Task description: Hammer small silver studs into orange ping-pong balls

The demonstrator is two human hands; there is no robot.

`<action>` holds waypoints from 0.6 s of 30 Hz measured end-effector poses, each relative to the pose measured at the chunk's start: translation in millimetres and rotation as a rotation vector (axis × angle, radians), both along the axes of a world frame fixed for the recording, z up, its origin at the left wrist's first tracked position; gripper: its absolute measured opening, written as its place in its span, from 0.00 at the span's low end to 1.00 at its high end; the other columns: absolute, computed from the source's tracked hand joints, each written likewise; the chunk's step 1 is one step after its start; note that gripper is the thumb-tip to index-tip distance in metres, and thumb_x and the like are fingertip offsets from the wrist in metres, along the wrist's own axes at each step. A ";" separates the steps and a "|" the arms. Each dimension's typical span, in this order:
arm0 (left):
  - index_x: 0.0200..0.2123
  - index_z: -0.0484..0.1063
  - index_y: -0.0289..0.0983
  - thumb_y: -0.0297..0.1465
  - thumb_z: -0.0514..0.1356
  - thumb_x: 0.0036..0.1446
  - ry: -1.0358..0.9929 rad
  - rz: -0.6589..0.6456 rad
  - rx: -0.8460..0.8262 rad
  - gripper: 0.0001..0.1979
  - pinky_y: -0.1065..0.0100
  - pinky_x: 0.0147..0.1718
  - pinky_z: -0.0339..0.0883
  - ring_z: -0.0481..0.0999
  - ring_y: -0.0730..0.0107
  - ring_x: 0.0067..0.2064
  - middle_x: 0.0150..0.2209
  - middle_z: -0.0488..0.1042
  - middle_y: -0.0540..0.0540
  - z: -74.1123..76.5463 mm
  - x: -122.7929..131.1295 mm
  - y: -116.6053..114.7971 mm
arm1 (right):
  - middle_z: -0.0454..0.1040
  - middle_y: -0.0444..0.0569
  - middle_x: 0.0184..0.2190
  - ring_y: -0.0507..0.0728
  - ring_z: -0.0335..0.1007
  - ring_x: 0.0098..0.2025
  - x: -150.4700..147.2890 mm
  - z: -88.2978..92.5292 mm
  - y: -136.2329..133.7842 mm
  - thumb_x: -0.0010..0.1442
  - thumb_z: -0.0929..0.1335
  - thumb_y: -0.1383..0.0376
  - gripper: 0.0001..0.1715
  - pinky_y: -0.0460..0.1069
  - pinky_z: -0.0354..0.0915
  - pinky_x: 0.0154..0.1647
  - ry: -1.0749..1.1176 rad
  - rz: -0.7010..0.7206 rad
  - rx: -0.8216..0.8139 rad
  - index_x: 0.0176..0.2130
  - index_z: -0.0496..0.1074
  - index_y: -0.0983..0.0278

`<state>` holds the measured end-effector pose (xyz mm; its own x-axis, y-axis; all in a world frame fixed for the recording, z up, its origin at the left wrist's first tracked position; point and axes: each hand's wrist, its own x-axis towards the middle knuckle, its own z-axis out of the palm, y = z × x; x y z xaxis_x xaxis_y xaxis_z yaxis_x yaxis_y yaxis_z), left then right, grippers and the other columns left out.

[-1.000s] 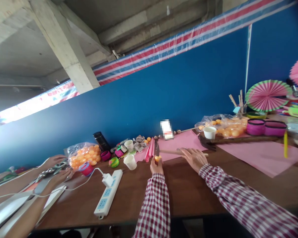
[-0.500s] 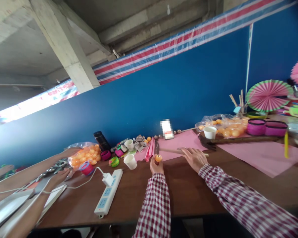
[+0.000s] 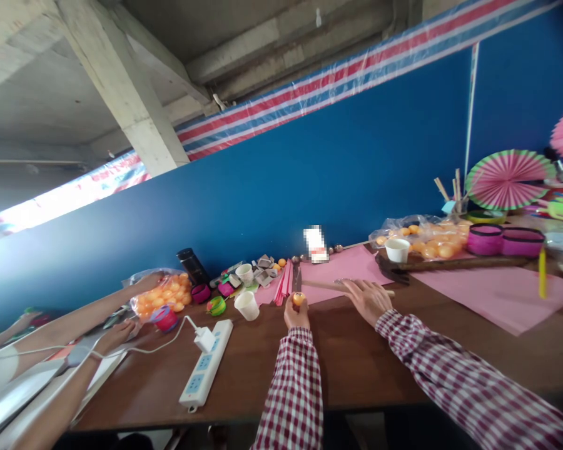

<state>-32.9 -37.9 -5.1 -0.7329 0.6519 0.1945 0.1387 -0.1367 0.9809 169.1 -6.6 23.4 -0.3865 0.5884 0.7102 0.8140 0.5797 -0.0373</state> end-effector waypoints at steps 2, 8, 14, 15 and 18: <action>0.40 0.69 0.33 0.29 0.62 0.40 -0.014 0.002 0.001 0.19 0.73 0.24 0.69 0.73 0.72 0.28 0.30 0.73 0.44 0.8 0.7 -0.2 | 0.71 0.48 0.35 0.53 0.63 0.35 0.1 0.9 -0.4 0.59 0.57 0.60 0.18 0.48 0.51 0.36 0.003 0.003 0.000 0.48 0.63 0.58; 0.41 0.68 0.31 0.32 0.61 0.42 -0.029 -0.012 0.001 0.20 0.72 0.25 0.69 0.73 0.71 0.27 0.30 0.73 0.44 2.5 1.9 -1.7 | 0.71 0.49 0.36 0.54 0.63 0.36 -0.4 0.1 -0.7 0.59 0.57 0.60 0.17 0.49 0.51 0.37 0.006 -0.002 0.013 0.48 0.63 0.58; 0.41 0.68 0.31 0.31 0.60 0.42 -0.012 -0.009 0.007 0.20 0.71 0.26 0.70 0.72 0.72 0.27 0.30 0.72 0.44 1.4 1.2 -1.3 | 0.71 0.49 0.37 0.53 0.63 0.36 -0.3 0.4 -0.6 0.59 0.58 0.60 0.18 0.48 0.51 0.37 -0.004 0.006 0.018 0.48 0.63 0.58; 0.41 0.68 0.32 0.30 0.61 0.42 -0.011 -0.009 0.012 0.20 0.71 0.26 0.70 0.72 0.72 0.27 0.30 0.72 0.44 1.8 1.3 -1.4 | 0.71 0.49 0.37 0.54 0.63 0.36 -0.3 0.6 -0.7 0.59 0.57 0.60 0.18 0.48 0.51 0.37 0.001 0.002 0.016 0.48 0.63 0.58; 0.40 0.69 0.32 0.27 0.62 0.39 -0.008 0.004 0.022 0.20 0.71 0.26 0.69 0.72 0.72 0.28 0.31 0.72 0.44 3.7 2.1 -2.2 | 0.71 0.48 0.36 0.53 0.63 0.35 -0.3 1.2 -1.2 0.59 0.57 0.60 0.18 0.48 0.51 0.37 0.012 -0.002 0.004 0.48 0.63 0.58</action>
